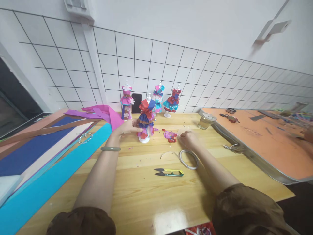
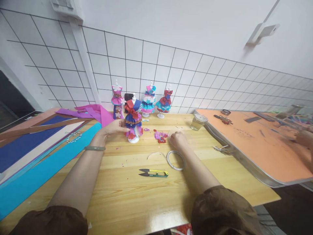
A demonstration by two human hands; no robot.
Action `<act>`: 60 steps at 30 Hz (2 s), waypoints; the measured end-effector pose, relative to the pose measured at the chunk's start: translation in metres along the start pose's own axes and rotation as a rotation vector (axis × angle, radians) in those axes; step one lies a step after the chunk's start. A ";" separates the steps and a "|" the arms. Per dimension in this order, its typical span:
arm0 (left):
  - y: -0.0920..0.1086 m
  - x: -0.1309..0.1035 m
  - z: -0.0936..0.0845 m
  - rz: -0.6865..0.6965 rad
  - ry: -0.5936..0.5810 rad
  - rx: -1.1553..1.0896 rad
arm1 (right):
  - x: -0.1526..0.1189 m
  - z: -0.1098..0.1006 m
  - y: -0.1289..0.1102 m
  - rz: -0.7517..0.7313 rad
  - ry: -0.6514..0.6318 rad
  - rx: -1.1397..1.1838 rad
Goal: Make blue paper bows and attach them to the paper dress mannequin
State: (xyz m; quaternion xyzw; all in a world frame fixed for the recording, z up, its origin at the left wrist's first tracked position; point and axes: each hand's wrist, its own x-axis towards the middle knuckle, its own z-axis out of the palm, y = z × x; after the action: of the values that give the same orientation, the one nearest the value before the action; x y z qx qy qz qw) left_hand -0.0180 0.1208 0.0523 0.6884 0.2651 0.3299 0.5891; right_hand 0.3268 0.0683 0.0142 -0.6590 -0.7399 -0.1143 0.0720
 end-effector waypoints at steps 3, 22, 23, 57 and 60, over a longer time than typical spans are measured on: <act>0.000 0.002 0.001 0.016 0.007 -0.011 | 0.000 0.001 0.001 0.008 -0.009 -0.001; -0.002 0.012 0.013 0.094 0.134 -0.004 | 0.018 -0.031 -0.064 0.138 0.142 0.957; -0.002 0.013 0.015 0.107 0.143 -0.010 | 0.021 -0.033 -0.071 0.151 0.142 1.061; -0.006 0.023 0.032 0.190 0.359 0.049 | 0.048 -0.021 -0.149 0.010 0.346 1.538; -0.008 0.023 0.031 0.161 0.401 0.062 | 0.048 -0.018 -0.150 0.013 0.370 1.518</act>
State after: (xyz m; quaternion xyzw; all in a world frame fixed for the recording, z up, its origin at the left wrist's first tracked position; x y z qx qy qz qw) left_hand 0.0210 0.1199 0.0454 0.6457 0.3313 0.4977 0.4750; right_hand 0.1713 0.0934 0.0332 -0.4040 -0.5877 0.3153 0.6261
